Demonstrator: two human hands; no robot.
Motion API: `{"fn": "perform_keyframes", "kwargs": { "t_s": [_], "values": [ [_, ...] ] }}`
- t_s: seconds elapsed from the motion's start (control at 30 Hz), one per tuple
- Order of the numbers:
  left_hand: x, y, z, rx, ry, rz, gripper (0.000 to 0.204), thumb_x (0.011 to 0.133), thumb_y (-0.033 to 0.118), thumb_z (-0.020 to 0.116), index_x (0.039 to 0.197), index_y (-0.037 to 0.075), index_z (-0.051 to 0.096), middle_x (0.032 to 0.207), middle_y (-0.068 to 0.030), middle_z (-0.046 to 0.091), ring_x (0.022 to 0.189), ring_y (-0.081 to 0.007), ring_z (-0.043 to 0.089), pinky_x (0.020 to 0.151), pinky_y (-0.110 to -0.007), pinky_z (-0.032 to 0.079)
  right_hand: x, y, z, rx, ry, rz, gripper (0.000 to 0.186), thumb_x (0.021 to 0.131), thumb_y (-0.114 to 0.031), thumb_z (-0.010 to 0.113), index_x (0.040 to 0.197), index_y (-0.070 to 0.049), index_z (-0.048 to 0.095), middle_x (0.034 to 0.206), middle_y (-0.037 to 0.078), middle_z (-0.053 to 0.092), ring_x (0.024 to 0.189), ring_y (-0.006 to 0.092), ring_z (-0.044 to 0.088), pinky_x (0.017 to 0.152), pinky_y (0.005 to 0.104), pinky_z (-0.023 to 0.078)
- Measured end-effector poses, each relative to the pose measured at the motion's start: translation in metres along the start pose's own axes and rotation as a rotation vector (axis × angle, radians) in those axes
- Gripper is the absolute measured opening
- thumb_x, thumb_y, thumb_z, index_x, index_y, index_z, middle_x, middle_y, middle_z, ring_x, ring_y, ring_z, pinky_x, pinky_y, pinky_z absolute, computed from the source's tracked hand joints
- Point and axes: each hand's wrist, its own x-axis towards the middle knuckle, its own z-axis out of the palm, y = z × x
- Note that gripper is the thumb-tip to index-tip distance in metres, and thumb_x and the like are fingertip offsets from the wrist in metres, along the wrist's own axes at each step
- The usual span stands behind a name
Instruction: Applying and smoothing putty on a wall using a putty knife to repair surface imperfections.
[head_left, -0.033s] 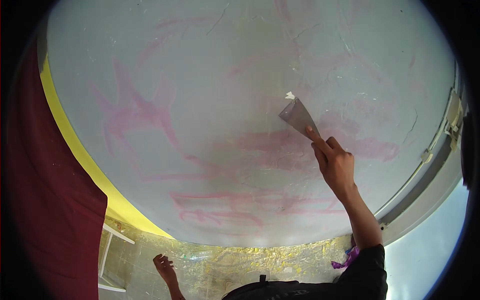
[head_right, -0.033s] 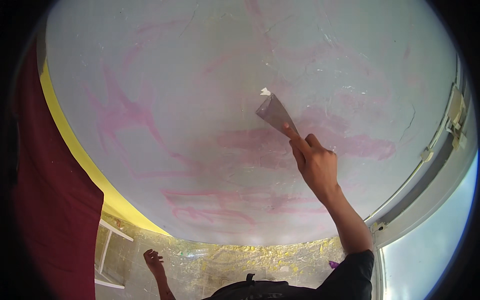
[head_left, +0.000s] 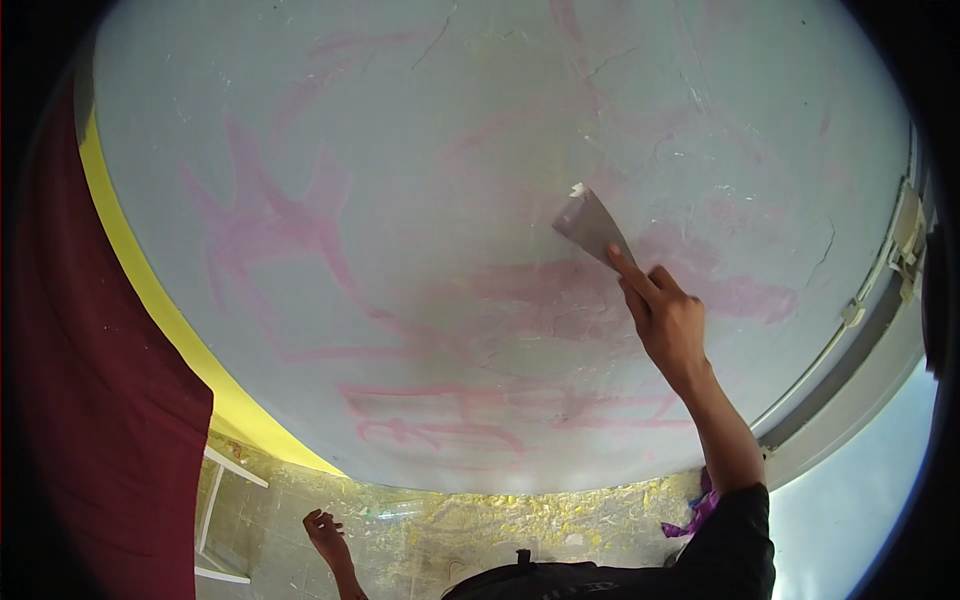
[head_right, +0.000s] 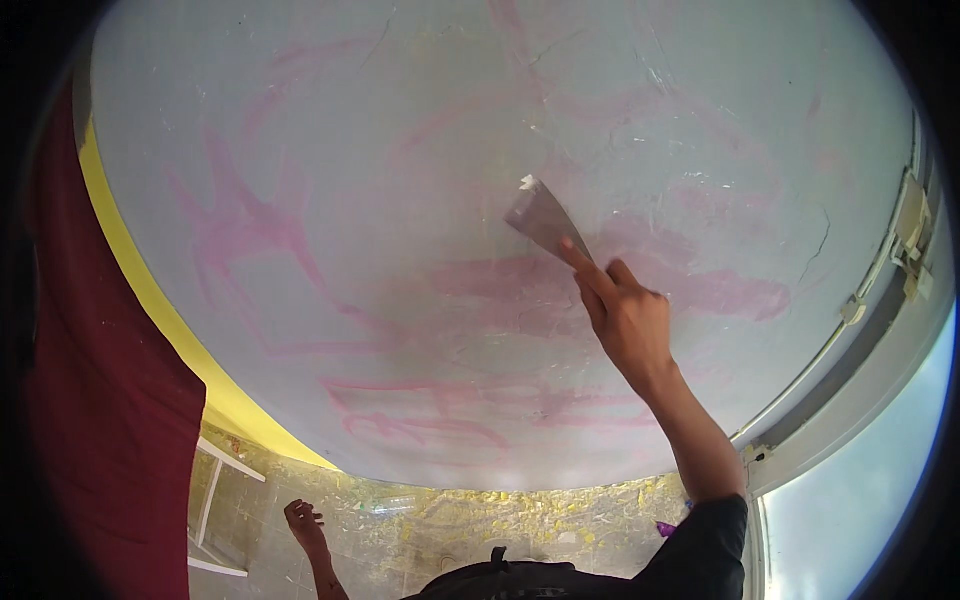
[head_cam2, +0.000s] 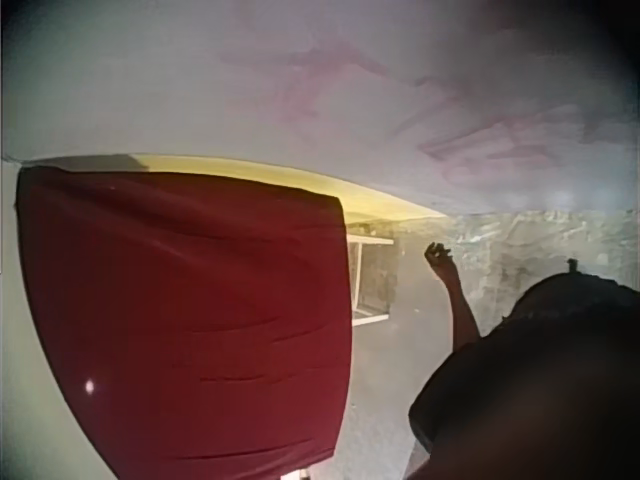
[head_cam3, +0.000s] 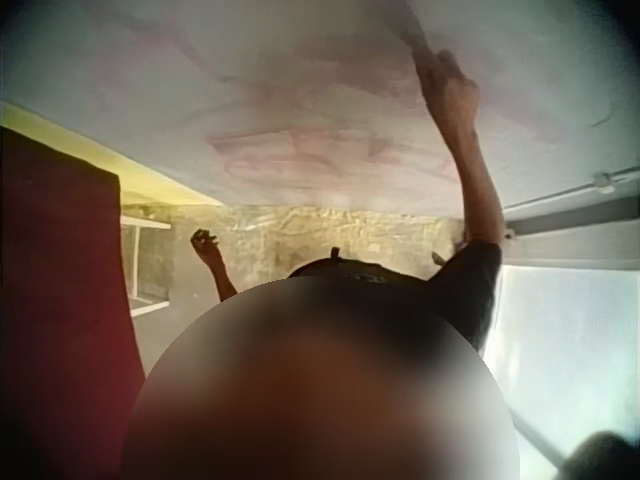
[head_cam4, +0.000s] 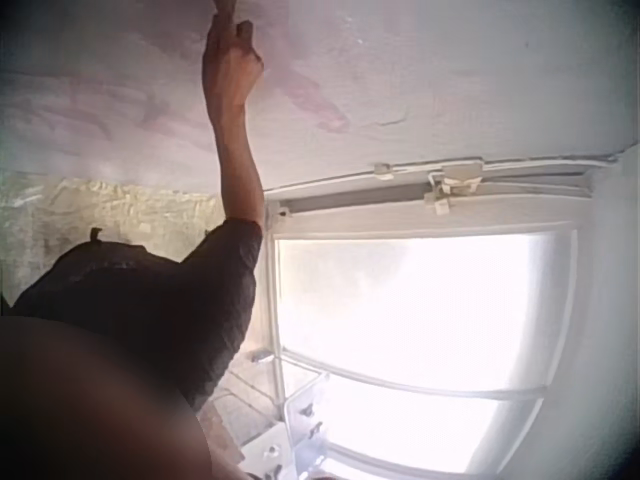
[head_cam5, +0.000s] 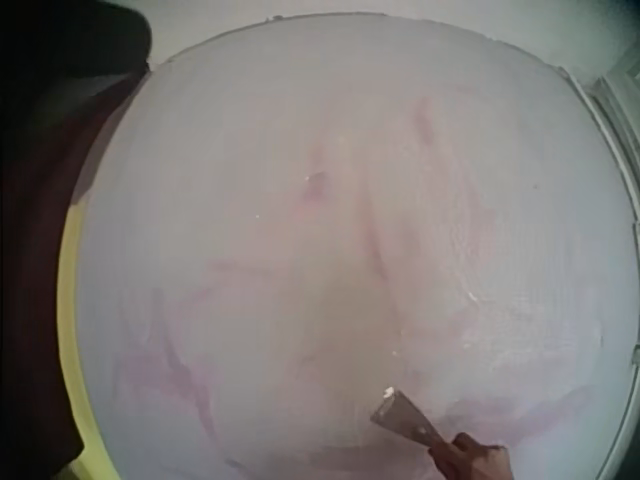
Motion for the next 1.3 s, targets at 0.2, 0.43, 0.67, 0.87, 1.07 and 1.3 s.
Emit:
{"fn": "perform_keyframes", "kwargs": {
  "t_s": [0.2, 0.43, 0.67, 0.87, 1.07, 1.3],
  "values": [
    [-0.003, 0.037, 0.026, -0.042, -0.170, 0.150, 0.030, 0.098, 0.009, 0.058, 0.127, 0.007, 0.051, 0.100, -0.0071, 0.064, 0.073, -0.0157, 0.066, 0.058, -0.028, 0.052, 0.016, -0.017, -0.005, 0.009, 0.012, -0.048, 0.053, 0.097, -0.015, 0.068, 0.146, -0.032, 0.059, 0.072, 0.002, 0.054, 0.046, 0.0222, 0.051, 0.043, 0.0364, 0.045],
    [-0.019, 0.032, 0.065, -0.084, -0.304, 0.119, 0.033, 0.098, 0.005, 0.058, 0.129, 0.007, 0.049, 0.103, -0.0066, 0.063, 0.076, -0.0163, 0.067, 0.060, -0.027, 0.052, 0.005, -0.001, 0.000, -0.003, 0.003, 0.046, 0.051, 0.098, -0.016, 0.067, 0.146, -0.034, 0.059, 0.072, 0.002, 0.054, 0.046, 0.0214, 0.050, 0.042, 0.0374, 0.043],
    [-0.021, 0.046, 0.089, -0.092, -0.366, 0.202, 0.033, 0.100, 0.009, 0.058, 0.131, 0.006, 0.048, 0.103, -0.0076, 0.064, 0.077, -0.0163, 0.068, 0.062, -0.028, 0.053, 0.009, -0.007, 0.000, 0.033, -0.020, 0.024, 0.056, 0.097, -0.015, 0.068, 0.148, -0.034, 0.056, 0.076, 0.003, 0.055, 0.049, 0.0230, 0.054, 0.044, 0.0375, 0.048],
    [-0.024, 0.040, 0.074, -0.128, -0.368, 0.133, 0.035, 0.100, 0.009, 0.062, 0.131, 0.007, 0.048, 0.102, -0.0065, 0.064, 0.075, -0.0144, 0.066, 0.060, -0.027, 0.052, 0.024, -0.032, 0.001, 0.022, -0.061, -0.062, 0.060, 0.095, -0.014, 0.069, 0.150, -0.034, 0.054, 0.078, 0.004, 0.056, 0.052, 0.0226, 0.059, 0.045, 0.0376, 0.049],
    [-0.019, 0.007, 0.031, -0.049, -0.214, 0.000, 0.035, 0.098, 0.003, 0.058, 0.131, 0.007, 0.047, 0.099, -0.0066, 0.064, 0.070, -0.0158, 0.067, 0.055, -0.026, 0.051, 0.019, -0.008, -0.004, 0.010, -0.030, 0.014, 0.056, 0.096, -0.014, 0.068, 0.148, -0.032, 0.056, 0.074, 0.006, 0.054, 0.050, 0.0268, 0.056, 0.045, 0.0385, 0.049],
    [-0.015, 0.029, 0.037, -0.090, -0.257, 0.108, 0.033, 0.099, 0.006, 0.059, 0.130, 0.007, 0.048, 0.101, -0.0071, 0.063, 0.072, -0.0165, 0.068, 0.058, -0.027, 0.052, 0.004, -0.046, -0.016, 0.099, -0.062, 0.110, 0.050, 0.098, -0.017, 0.066, 0.146, -0.031, 0.059, 0.073, 0.006, 0.056, 0.051, 0.0278, 0.057, 0.046, 0.0400, 0.050]
  ]
}}
